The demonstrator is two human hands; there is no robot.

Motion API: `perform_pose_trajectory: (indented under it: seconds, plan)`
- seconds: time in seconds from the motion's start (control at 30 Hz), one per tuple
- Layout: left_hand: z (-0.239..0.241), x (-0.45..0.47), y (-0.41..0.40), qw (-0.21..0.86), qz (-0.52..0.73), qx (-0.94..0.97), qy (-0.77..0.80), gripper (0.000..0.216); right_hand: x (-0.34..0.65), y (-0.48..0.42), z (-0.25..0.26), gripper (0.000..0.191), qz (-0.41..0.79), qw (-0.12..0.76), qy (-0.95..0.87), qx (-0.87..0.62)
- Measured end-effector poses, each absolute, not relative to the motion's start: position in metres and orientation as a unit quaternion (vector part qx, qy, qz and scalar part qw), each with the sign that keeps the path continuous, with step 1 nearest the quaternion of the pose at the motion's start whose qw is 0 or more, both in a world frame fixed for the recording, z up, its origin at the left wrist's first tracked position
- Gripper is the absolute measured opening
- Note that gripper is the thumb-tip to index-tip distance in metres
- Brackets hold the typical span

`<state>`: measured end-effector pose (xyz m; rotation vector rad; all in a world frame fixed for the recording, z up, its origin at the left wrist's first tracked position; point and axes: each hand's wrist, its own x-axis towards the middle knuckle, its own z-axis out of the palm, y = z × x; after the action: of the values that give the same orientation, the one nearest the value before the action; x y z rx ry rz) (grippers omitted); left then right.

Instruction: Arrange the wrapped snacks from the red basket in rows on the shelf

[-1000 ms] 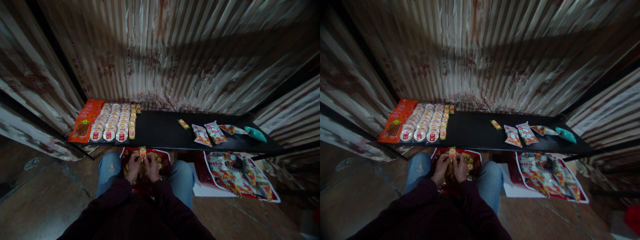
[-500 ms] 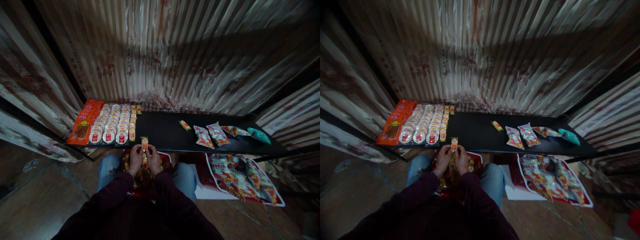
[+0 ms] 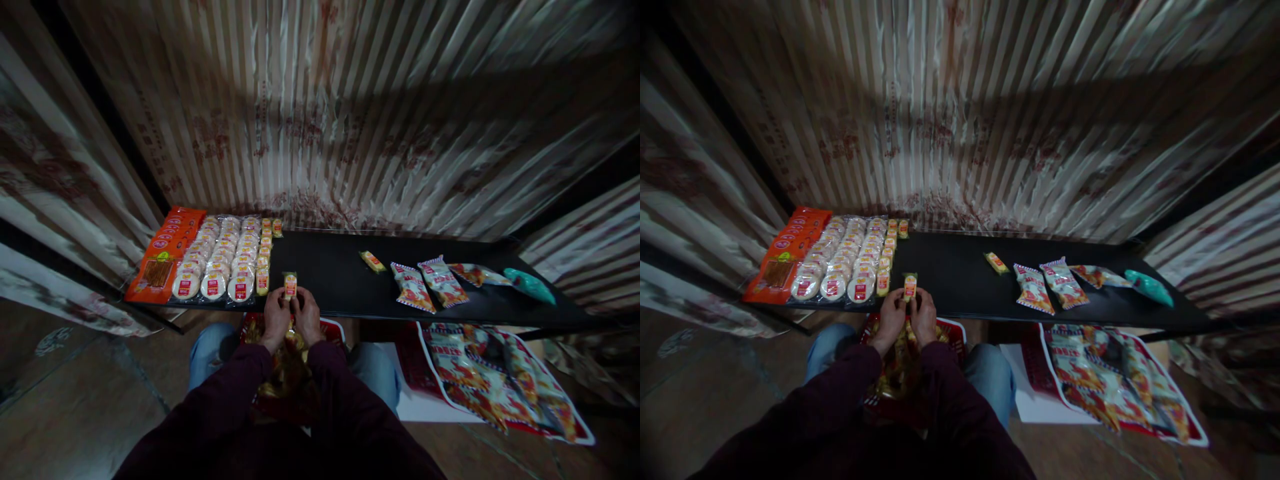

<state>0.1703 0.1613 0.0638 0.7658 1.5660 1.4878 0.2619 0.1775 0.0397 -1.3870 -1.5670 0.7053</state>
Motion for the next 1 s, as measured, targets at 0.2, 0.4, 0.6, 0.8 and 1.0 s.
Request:
perform_pose_trajectory:
  seconds: [0.2,0.4,0.6,0.8,1.0]
  plan:
    - [0.067,0.173,0.179,0.408,0.593,0.301,0.625,0.026,0.262,0.197,0.036,0.03,0.265,0.431,-0.642,-0.577]
    - [0.064,0.173,0.2,0.379,0.593,0.315,0.637,0.022,0.256,0.215,0.033,0.031,0.262,0.438,-0.629,-0.586]
    - [0.067,0.173,0.218,0.311,0.458,0.43,0.714,0.033,0.251,0.237,0.032,0.033,0.286,0.458,-0.613,-0.577]
    - [0.07,0.175,0.234,0.303,0.434,0.449,0.72,0.038,0.248,0.258,0.034,0.034,0.308,0.463,-0.597,-0.578]
    - [0.073,0.173,0.252,0.302,0.415,0.452,0.729,0.035,0.241,0.278,0.033,0.033,0.309,0.457,-0.6,-0.58]
